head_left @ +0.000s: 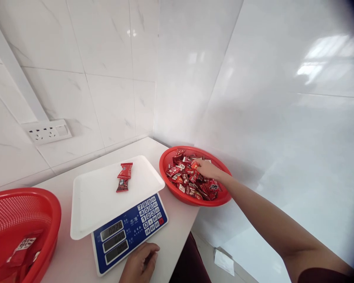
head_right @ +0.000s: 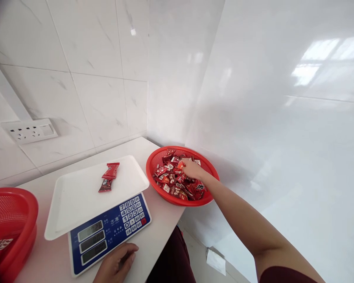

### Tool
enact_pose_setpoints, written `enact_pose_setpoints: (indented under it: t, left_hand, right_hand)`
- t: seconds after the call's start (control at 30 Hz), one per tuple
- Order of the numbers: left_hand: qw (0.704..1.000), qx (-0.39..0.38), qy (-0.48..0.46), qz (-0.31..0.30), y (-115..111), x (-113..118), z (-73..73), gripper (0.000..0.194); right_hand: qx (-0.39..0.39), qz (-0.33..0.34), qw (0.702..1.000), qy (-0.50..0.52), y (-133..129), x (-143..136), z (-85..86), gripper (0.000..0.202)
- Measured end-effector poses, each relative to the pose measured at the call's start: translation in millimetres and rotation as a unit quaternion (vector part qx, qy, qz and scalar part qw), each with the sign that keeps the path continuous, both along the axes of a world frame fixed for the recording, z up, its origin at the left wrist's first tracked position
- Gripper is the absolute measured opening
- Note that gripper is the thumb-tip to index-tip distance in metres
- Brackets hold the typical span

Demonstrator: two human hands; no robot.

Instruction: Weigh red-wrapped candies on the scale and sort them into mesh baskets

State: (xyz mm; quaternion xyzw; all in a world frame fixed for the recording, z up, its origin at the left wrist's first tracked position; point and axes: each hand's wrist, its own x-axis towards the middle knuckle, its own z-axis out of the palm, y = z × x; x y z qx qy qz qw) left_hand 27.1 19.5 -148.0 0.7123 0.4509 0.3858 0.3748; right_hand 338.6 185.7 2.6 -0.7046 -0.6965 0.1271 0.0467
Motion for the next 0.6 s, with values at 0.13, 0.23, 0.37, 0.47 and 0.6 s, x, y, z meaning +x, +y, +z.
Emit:
enact_pose_setpoints:
  t: [0.13,0.23,0.37,0.47,0.6]
  left_hand:
    - [1.000,0.000,-0.002,-0.002,0,0,0.8,0.033]
    - [1.000,-0.015,-0.005,-0.005,0,0,2.3,0.033]
    - [1.000,-0.022,-0.009,0.009,-2,2,3.9,0.038]
    - [1.000,-0.022,0.001,0.005,-2,2,4.6,0.039]
    - [1.000,-0.021,0.003,-0.002,-1,1,3.7,0.037]
  right_hand:
    - [-0.028,0.008,0.999,-0.021,1,5,-6.3,0.022]
    - [-0.059,0.017,0.997,-0.046,-1,0,-20.8,0.018]
    - [-0.074,0.018,0.995,-0.066,-2,-8,-35.0,0.037]
    - [-0.079,0.021,0.994,-0.073,-3,-8,-38.3,0.043]
    - [-0.070,0.041,0.994,-0.066,-5,-5,-38.2,0.048]
